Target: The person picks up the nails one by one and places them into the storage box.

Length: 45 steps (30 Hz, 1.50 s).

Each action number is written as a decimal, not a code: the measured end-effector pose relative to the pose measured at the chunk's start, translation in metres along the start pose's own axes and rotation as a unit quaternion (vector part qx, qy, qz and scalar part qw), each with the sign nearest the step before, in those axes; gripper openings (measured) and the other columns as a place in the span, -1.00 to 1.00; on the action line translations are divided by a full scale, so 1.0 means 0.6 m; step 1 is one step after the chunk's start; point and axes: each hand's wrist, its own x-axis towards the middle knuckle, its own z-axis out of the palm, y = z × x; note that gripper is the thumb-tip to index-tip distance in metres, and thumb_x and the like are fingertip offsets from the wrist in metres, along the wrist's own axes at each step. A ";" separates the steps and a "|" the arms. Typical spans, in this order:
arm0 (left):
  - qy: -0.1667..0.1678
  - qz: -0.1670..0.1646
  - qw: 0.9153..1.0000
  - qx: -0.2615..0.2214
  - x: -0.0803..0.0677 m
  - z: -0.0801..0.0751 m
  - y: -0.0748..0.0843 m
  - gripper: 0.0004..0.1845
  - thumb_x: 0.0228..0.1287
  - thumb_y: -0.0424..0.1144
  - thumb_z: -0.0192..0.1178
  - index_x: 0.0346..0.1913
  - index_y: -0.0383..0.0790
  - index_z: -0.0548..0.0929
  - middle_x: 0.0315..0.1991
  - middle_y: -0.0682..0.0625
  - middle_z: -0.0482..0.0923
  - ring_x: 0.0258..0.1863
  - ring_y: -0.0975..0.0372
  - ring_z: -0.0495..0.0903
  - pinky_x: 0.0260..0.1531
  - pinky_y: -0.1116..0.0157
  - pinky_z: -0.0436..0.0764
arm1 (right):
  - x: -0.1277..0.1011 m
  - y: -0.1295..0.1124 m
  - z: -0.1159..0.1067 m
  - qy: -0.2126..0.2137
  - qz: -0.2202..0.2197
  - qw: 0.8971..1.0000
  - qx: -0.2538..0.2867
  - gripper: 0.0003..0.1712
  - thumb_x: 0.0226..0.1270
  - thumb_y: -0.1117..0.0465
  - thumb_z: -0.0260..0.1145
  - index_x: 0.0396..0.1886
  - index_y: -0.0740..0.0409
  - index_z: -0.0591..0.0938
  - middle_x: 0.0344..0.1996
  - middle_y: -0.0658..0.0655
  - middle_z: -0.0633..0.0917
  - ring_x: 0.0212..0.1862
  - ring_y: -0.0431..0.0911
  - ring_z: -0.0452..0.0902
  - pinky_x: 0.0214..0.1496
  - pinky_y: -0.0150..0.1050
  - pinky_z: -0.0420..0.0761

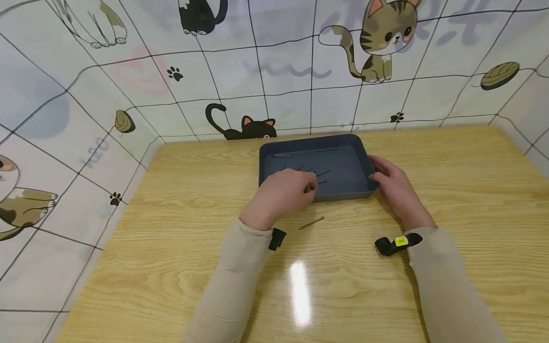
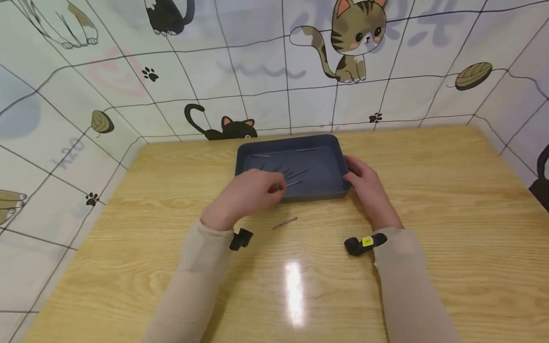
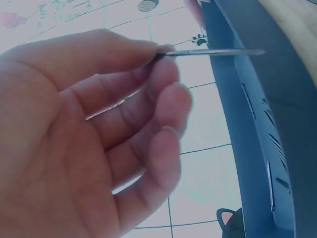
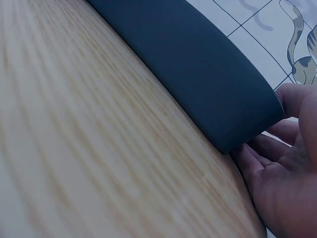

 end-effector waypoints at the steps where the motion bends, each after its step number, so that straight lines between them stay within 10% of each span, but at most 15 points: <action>1: 0.008 0.001 1.000 -0.004 0.001 -0.002 0.002 -0.88 0.28 -0.19 -0.02 -0.31 0.06 0.54 -0.53 0.24 0.45 -0.60 0.37 0.40 -0.59 0.40 0.39 | 0.000 0.000 0.001 0.000 0.000 1.000 0.001 -0.42 0.33 0.28 -0.04 0.35 0.05 0.15 0.32 0.13 0.16 0.31 -0.07 0.06 0.24 -0.05 0.13; 17: 0.089 0.037 0.981 -0.166 0.036 0.003 0.026 -0.86 0.27 -0.29 0.02 -0.30 0.02 0.57 -0.42 0.24 0.53 -0.54 0.43 0.44 -0.51 0.42 0.41 | -0.003 0.001 -0.003 -0.002 0.006 1.000 -0.007 -0.41 0.34 0.27 -0.04 0.36 0.04 0.13 0.32 0.12 0.16 0.30 -0.08 0.06 0.23 -0.09 0.16; 23: 0.106 0.018 0.981 -0.160 0.059 0.026 0.037 -0.81 0.29 -0.30 0.02 -0.24 -0.02 0.65 -0.29 0.20 0.56 -0.51 0.42 0.43 -0.45 0.49 0.40 | -0.006 0.003 -0.006 -0.003 0.006 1.000 0.002 -0.41 0.35 0.28 -0.05 0.36 0.06 0.12 0.31 0.14 0.17 0.29 -0.07 0.08 0.19 -0.20 0.21; 31: 0.060 -0.036 0.991 -0.114 0.074 0.052 0.031 -0.74 0.32 -0.25 -0.04 -0.07 -0.02 0.64 -0.09 0.15 0.54 -0.63 0.34 0.37 -0.62 0.45 0.30 | -0.003 0.002 -0.002 -0.001 0.000 1.000 -0.007 -0.42 0.34 0.28 -0.05 0.36 0.07 0.14 0.31 0.15 0.18 0.28 -0.07 0.10 0.18 -0.22 0.23; 36: 0.012 -0.080 0.992 -0.097 0.083 0.070 0.024 -0.70 0.33 -0.14 -0.05 0.03 -0.03 0.58 0.06 0.13 0.47 -0.27 0.36 0.51 -0.32 0.41 0.44 | -0.002 0.002 0.000 -0.004 0.003 1.000 0.007 -0.41 0.33 0.29 -0.04 0.36 0.08 0.13 0.31 0.16 0.17 0.28 -0.08 0.10 0.17 -0.29 0.24; 45: -0.029 -0.080 0.994 -0.072 0.091 0.090 0.008 -0.58 0.38 -0.03 -0.14 -0.62 -0.08 0.46 -0.49 0.04 0.42 -0.59 0.28 0.37 -0.47 0.34 0.38 | -0.003 -0.004 0.003 -0.003 -0.001 1.000 -0.004 -0.41 0.33 0.29 -0.05 0.36 0.07 0.13 0.31 0.14 0.17 0.30 -0.06 0.08 0.21 -0.14 0.18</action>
